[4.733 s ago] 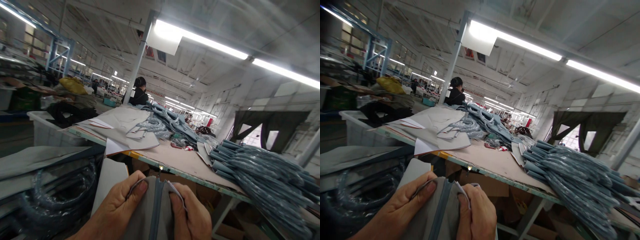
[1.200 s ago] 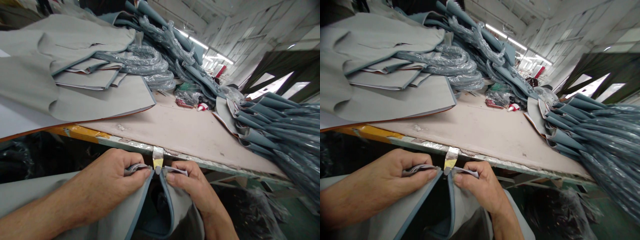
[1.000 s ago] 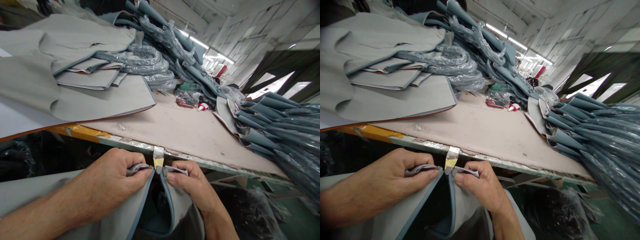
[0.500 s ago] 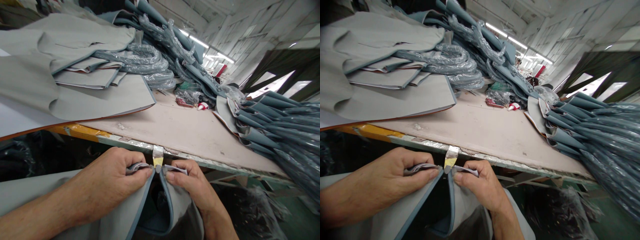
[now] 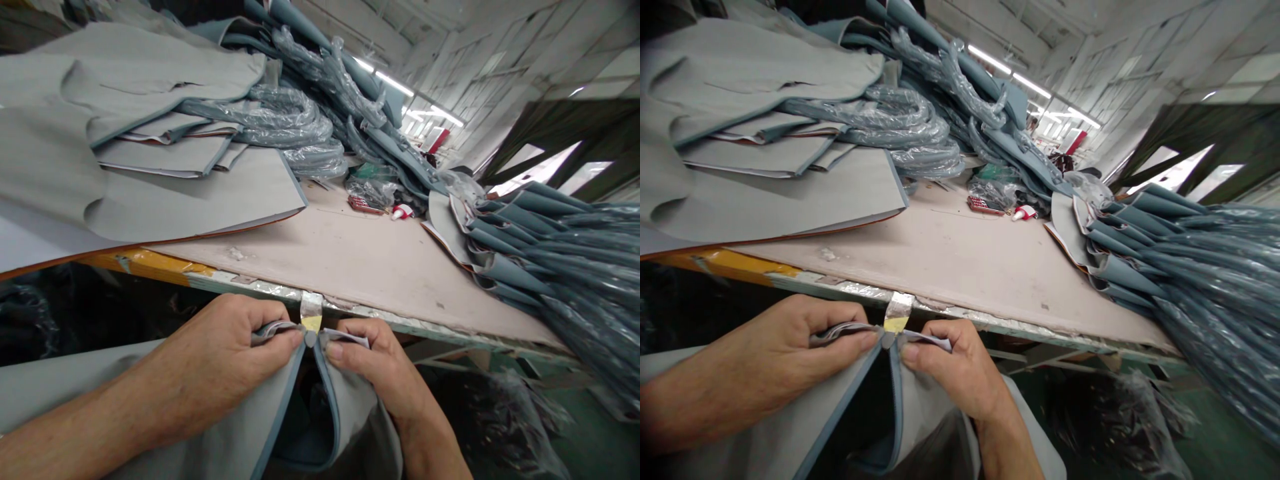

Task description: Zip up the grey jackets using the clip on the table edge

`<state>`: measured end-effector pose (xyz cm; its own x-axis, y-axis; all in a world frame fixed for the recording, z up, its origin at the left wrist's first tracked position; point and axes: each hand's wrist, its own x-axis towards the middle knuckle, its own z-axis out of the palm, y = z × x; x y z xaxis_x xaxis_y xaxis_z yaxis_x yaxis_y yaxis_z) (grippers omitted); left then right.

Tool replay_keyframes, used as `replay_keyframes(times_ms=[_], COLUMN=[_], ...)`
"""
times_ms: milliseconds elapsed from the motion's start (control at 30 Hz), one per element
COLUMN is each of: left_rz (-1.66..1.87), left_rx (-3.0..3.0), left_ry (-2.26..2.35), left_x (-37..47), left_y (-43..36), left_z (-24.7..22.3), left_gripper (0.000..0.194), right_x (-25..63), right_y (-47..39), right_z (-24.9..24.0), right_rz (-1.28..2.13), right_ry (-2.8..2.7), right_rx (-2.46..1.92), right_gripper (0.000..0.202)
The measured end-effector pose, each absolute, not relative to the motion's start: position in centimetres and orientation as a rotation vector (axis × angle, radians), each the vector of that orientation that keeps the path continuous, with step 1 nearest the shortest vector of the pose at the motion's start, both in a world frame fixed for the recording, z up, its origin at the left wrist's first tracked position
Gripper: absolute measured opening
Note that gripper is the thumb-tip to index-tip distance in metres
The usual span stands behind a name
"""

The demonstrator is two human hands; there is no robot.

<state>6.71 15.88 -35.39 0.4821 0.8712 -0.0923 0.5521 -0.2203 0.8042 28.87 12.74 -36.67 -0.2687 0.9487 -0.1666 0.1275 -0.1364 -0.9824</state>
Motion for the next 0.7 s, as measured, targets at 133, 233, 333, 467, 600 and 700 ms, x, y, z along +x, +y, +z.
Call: replay_keyframes(times_ms=[133, 233, 333, 467, 600, 700], left_rz=[0.484, 0.485, 0.496, 0.477, 0.461, 0.467], left_rx=[1.904, 1.899, 1.901, 1.923, 1.938, 1.972], left_ry=[1.169, 1.163, 1.158, 1.177, 1.208, 1.221], left_x=[6.73, 6.74, 6.76, 6.73, 6.72, 6.86], left_y=[15.94, 16.00, 16.00, 15.89, 15.82, 15.88], left_z=[-35.51, -35.55, -35.55, -35.51, -35.45, -35.34], left_gripper=[0.043, 0.043, 0.044, 0.046, 0.048, 0.050], right_x=[28.74, 28.61, 28.50, 28.31, 28.05, 27.88], right_y=[12.88, 12.85, 12.77, 12.76, 12.72, 12.64], right_z=[-36.62, -36.57, -36.49, -36.44, -36.55, -36.59], right_rz=[1.460, 1.451, 1.446, 1.440, 1.432, 1.426], right_ry=[-1.436, -1.430, -1.418, -1.404, -1.365, -1.341], right_rx=[-1.261, -1.247, -1.243, -1.247, -1.243, -1.211], right_gripper=[0.033, 0.033, 0.033, 0.033, 0.033, 0.032])
